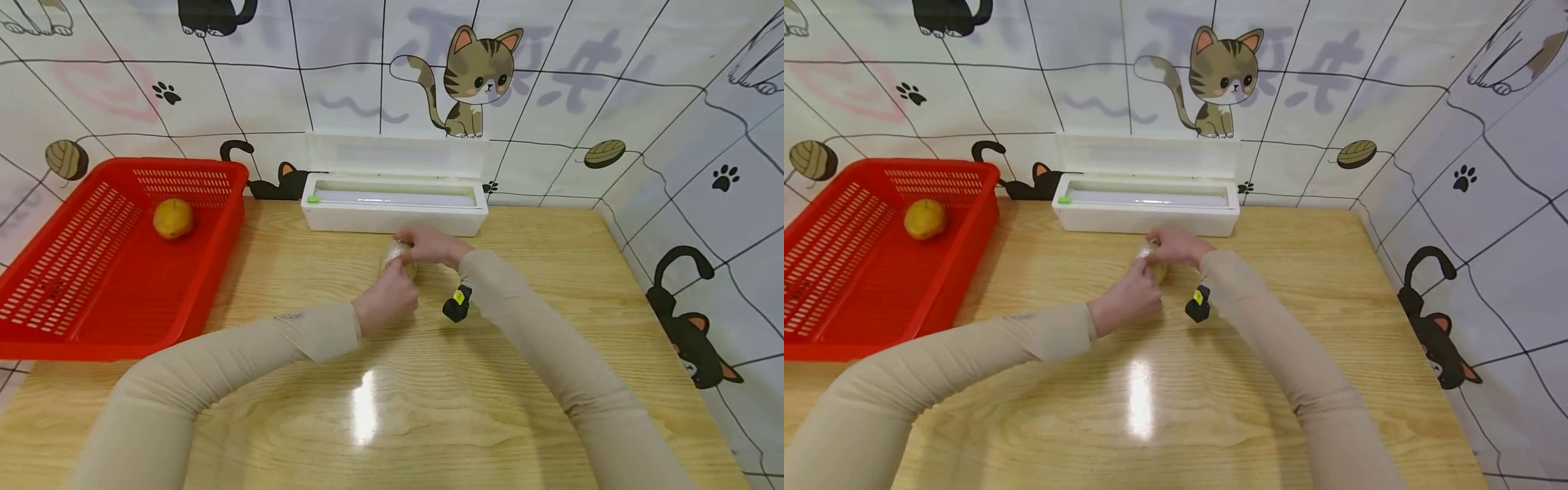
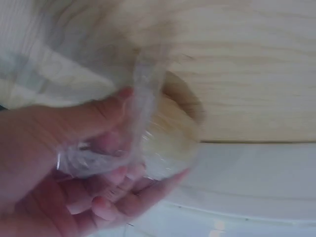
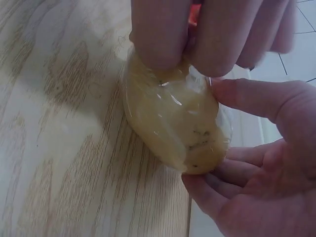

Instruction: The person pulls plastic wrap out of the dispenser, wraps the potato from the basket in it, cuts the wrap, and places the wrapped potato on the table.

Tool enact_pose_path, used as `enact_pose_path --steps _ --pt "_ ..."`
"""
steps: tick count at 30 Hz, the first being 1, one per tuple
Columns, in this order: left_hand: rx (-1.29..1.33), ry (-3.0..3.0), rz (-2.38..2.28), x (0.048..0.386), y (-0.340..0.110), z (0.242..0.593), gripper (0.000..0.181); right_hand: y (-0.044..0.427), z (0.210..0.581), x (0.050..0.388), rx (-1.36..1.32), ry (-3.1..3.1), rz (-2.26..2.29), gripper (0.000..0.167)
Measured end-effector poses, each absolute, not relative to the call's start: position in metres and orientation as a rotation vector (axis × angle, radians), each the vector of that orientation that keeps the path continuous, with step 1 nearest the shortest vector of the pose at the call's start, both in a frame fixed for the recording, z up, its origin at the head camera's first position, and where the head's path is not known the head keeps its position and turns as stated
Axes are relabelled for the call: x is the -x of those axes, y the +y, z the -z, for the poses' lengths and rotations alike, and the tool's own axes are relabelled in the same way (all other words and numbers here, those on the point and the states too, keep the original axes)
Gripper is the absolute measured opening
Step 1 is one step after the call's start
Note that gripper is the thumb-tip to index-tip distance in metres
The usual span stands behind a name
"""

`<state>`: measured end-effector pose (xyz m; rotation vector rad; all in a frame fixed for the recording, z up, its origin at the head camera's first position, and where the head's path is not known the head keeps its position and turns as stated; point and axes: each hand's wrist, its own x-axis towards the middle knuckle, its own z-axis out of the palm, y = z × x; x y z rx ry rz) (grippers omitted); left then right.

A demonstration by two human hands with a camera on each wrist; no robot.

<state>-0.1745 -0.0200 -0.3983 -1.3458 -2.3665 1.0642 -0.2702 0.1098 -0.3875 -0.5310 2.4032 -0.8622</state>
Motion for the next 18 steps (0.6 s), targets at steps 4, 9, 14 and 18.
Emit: enact_pose_path --steps 4,9,14,18 --pt "1.386 -2.404 -0.997 0.179 -0.028 0.387 0.021 0.111 0.387 0.27 0.486 2.384 0.898 0.059" --pt "1.501 -2.467 -0.813 0.192 -0.036 0.37 0.012 0.115 0.387 0.269 0.406 2.336 0.977 0.056" --pt "1.706 -2.404 -0.65 0.209 -0.042 0.361 0.012 0.12 0.39 0.267 0.385 2.258 1.074 0.053" --pt "1.759 -2.514 -0.447 0.22 -0.047 0.36 0.017 0.121 0.393 0.267 0.454 2.26 1.069 0.053"
